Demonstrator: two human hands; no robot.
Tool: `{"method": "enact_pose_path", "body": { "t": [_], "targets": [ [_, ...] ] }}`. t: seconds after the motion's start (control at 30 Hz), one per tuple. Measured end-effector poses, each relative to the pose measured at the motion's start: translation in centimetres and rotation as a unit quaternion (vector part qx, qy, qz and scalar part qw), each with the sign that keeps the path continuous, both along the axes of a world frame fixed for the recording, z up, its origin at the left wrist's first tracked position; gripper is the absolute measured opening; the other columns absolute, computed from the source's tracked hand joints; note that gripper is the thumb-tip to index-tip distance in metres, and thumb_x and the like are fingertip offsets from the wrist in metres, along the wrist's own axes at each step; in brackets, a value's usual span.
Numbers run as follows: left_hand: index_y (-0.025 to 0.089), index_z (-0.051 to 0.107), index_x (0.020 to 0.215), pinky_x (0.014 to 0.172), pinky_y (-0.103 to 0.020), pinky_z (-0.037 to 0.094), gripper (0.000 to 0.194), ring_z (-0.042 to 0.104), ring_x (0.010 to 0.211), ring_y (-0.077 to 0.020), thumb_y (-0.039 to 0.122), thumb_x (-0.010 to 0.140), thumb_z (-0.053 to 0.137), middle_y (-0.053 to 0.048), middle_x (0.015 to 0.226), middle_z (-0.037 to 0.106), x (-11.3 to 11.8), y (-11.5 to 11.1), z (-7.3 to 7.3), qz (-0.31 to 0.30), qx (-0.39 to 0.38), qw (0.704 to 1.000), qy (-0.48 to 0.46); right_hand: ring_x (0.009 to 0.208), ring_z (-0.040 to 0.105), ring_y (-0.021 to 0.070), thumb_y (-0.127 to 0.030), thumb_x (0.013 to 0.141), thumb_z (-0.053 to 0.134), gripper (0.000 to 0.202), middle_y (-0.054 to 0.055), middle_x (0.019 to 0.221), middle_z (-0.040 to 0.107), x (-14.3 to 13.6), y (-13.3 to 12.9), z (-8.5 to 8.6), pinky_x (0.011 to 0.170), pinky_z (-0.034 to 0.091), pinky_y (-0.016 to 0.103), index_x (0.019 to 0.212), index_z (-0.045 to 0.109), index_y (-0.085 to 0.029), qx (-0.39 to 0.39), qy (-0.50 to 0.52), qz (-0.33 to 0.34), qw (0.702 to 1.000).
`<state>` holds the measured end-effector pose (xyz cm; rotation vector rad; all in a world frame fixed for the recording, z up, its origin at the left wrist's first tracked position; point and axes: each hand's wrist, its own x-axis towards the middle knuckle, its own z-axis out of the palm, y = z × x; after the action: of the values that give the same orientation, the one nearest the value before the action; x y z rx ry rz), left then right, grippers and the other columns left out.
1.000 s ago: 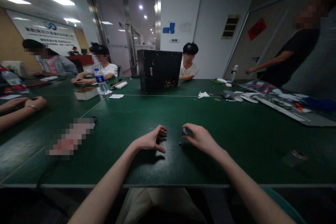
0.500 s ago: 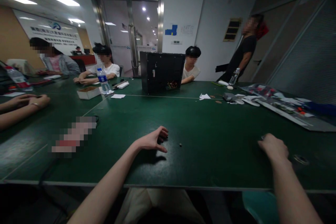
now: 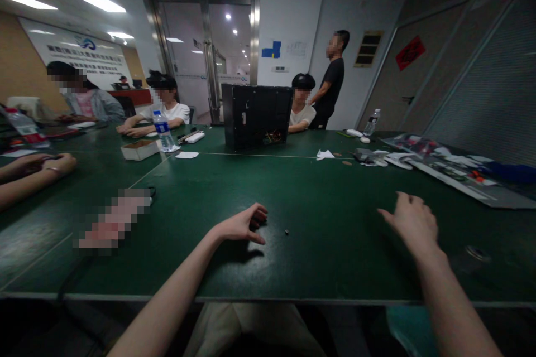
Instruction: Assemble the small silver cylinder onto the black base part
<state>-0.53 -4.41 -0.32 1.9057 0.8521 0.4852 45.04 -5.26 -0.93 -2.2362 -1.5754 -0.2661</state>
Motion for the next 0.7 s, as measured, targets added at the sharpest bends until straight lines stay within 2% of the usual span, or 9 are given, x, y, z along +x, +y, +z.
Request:
{"method": "enact_pose_path", "body": {
  "t": [0.03,0.1,0.17,0.23,0.27,0.37,0.47,0.63,0.7],
  "targets": [
    [0.019,0.043,0.119,0.092,-0.041,0.042,0.076,0.051,0.11,-0.0246,0.033,0.056,0.084,-0.013,0.119,0.053,0.0,0.0,0.0,0.001,0.001,1.0,0.001,0.107,0.053,0.0407,-0.041,0.076,0.059,0.063,0.027,0.122,0.049,-2.6,-0.1,0.7,0.081,0.045,0.052,0.127,0.044,-0.009,-0.015,0.002,0.036,0.999],
    [0.019,0.044,0.119,0.091,-0.041,0.042,0.075,0.052,0.109,-0.0247,0.033,0.057,0.084,-0.013,0.119,0.053,0.0,0.0,0.0,0.0,0.003,1.0,0.003,0.106,0.055,0.0314,-0.037,0.079,0.058,0.048,0.017,0.119,0.055,-8.0,-0.3,1.6,0.086,0.045,0.044,0.122,0.052,-0.016,-0.058,0.042,0.19,0.979],
    [0.019,0.045,0.119,0.091,-0.041,0.042,0.074,0.052,0.109,-0.0247,0.033,0.057,0.084,-0.012,0.119,0.053,0.0,0.1,-0.1,-0.001,0.004,1.0,0.004,0.102,0.057,0.0257,-0.034,0.081,0.058,0.039,0.011,0.113,0.06,-13.1,-0.7,2.0,0.087,0.045,0.038,0.117,0.057,-0.019,-0.106,0.082,0.36,0.923],
    [0.019,0.045,0.119,0.092,-0.041,0.042,0.074,0.052,0.109,-0.0247,0.033,0.057,0.084,-0.012,0.118,0.054,0.1,0.1,-0.2,-0.001,0.005,1.0,0.004,0.092,0.06,0.0223,-0.032,0.081,0.059,0.034,0.008,0.103,0.064,-17.0,-1.1,1.8,0.081,0.046,0.034,0.112,0.061,-0.02,-0.149,0.093,0.462,0.869],
    [0.019,0.046,0.119,0.092,-0.041,0.041,0.074,0.052,0.11,-0.0247,0.033,0.057,0.084,-0.012,0.119,0.054,0.1,0.2,-0.2,-0.002,0.006,1.0,0.004,0.087,0.06,0.0215,-0.032,0.079,0.062,0.033,0.007,0.097,0.065,-18.4,-1.2,1.7,0.077,0.045,0.032,0.109,0.062,-0.021,-0.166,0.087,0.493,0.85],
    [0.02,0.046,0.119,0.093,-0.041,0.041,0.074,0.051,0.11,-0.0244,0.032,0.057,0.084,-0.012,0.119,0.053,0.1,0.2,-0.2,-0.006,0.007,1.0,0.002,0.074,0.059,0.0186,-0.027,0.074,0.066,0.024,0.005,0.082,0.065,-20.8,-0.6,1.1,0.066,0.042,0.027,0.097,0.066,-0.019,-0.187,0.102,0.525,0.824],
    [0.02,0.046,0.119,0.093,-0.041,0.041,0.074,0.052,0.11,-0.0244,0.031,0.056,0.084,-0.011,0.119,0.054,0.0,0.2,-0.2,-0.004,0.009,1.0,0.003,0.066,0.057,0.0145,-0.021,0.077,0.061,0.011,0.002,0.073,0.064,-21.3,0.6,0.4,0.06,0.04,0.023,0.085,0.066,-0.017,-0.192,0.148,0.536,0.809],
    [0.021,0.047,0.117,0.094,-0.041,0.041,0.072,0.052,0.109,-0.0241,0.029,0.057,0.084,-0.009,0.117,0.055,0.0,0.2,-0.3,-0.002,0.011,1.0,0.003,0.069,0.057,0.0138,-0.026,0.085,0.053,0.016,0.002,0.078,0.065,-22.0,1.1,-0.7,0.063,0.043,0.024,0.089,0.064,-0.015,-0.165,0.199,0.528,0.809],
    [0.02,0.048,0.116,0.093,-0.04,0.041,0.069,0.053,0.107,-0.0237,0.028,0.058,0.083,-0.009,0.116,0.056,0.0,0.2,-0.3,0.0,0.011,1.0,0.0,0.069,0.056,0.0136,-0.027,0.084,0.054,0.017,0.002,0.079,0.065,-22.7,0.7,-1.1,0.065,0.042,0.024,0.089,0.064,-0.015,-0.142,0.239,0.532,0.8]
  ]
}}
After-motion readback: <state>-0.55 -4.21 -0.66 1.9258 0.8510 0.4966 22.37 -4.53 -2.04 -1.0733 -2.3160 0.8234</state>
